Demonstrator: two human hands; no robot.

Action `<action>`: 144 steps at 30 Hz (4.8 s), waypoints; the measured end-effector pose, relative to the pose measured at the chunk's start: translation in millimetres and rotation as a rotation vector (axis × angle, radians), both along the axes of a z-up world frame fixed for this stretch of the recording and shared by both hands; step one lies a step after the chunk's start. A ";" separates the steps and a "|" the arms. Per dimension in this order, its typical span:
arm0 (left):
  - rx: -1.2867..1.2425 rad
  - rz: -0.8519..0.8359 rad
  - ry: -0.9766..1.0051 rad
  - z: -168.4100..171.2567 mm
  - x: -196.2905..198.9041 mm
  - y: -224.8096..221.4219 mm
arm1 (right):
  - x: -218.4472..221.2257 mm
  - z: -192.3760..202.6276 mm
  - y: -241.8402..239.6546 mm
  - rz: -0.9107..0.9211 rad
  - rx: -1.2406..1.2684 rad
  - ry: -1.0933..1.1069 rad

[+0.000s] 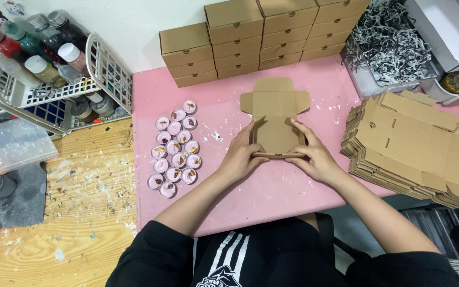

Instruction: Packing small tin candles into cardboard gift boxes with decorative paper shred and plastic bags.

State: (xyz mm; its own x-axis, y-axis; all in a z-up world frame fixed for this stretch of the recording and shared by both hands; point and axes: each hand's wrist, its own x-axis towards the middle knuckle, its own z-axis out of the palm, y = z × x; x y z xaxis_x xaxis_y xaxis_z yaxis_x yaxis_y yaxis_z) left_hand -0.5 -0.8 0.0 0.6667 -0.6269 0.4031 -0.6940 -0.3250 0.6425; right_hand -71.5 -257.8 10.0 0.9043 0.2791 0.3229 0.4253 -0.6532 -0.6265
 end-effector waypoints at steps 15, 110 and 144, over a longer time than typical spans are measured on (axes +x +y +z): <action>-0.005 0.109 -0.016 -4.7 2.1 -4.7 | 3.6 -10.4 -0.2 -0.119 0.017 -0.194; 0.042 -0.048 0.055 1.2 187.8 -386.7 | 154.8 19.0 -297.0 -0.608 -0.062 0.007; -0.647 -0.226 0.433 79.2 216.6 -190.6 | 184.2 -13.2 -331.1 -0.819 -0.482 0.314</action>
